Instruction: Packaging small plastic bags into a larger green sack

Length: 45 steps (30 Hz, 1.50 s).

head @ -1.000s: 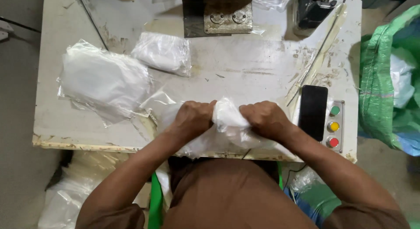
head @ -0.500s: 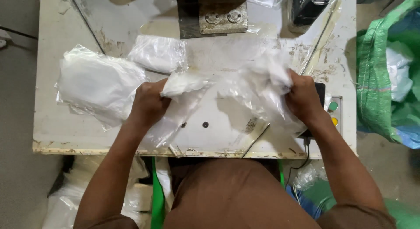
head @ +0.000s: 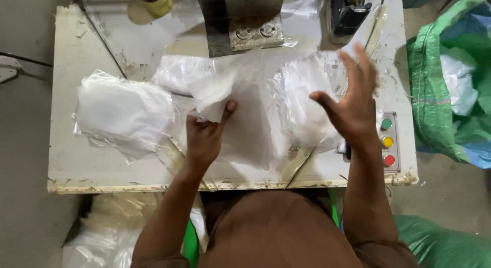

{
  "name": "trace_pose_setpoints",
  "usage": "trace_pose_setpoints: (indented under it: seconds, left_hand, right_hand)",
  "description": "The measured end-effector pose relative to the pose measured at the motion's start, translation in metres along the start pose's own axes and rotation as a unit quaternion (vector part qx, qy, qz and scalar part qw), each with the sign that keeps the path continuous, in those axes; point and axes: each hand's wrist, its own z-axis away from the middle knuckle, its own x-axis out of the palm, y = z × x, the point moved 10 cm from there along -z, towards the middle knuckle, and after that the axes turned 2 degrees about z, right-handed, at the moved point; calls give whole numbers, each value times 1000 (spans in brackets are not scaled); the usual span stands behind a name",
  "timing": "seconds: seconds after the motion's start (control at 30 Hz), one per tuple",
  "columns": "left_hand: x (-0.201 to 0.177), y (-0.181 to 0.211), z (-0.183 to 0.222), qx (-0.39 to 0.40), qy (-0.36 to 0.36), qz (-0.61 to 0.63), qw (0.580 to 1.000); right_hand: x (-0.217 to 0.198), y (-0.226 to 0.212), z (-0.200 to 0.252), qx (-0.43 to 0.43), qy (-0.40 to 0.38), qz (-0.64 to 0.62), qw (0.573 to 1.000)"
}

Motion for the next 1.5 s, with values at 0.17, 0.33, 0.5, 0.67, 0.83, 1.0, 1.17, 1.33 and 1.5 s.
trace_pose_setpoints:
  seconds: [0.17, 0.33, 0.5, 0.67, 0.83, 1.0, 1.17, 1.33, 1.5]
  left_hand:
    - [27, -47, 7, -63, 48, 87, 993]
    - [-4, -67, 9, -174, 38, -41, 983]
    - [-24, -18, 11, 73, -52, -344, 935]
    - [-70, -61, 73, 81, -37, -566, 819]
    - [-68, -96, 81, 109, 4, -563, 819]
    - [4, -124, 67, -285, 3, 313, 906]
    - [7, -60, 57, -129, -67, 65, 987]
    - [8, -14, 118, 82, -187, -229, 952]
    - [-16, -82, 199, -127, -258, -128, 949]
  right_hand:
    - [121, -38, 34, 119, -245, -393, 878]
    - [180, 59, 39, 255, -143, -508, 810]
    - [164, 108, 30, 249, -79, -489, 832]
    - [121, 72, 40, 260, -72, -465, 843]
    - [192, 121, 67, 288, -163, -456, 826]
    - [191, 71, 51, 277, -167, -482, 815]
    - [111, 23, 66, 190, -149, -379, 893]
    - [62, -45, 126, -251, -230, -459, 821]
    - [124, -5, 189, 49, -514, -342, 785]
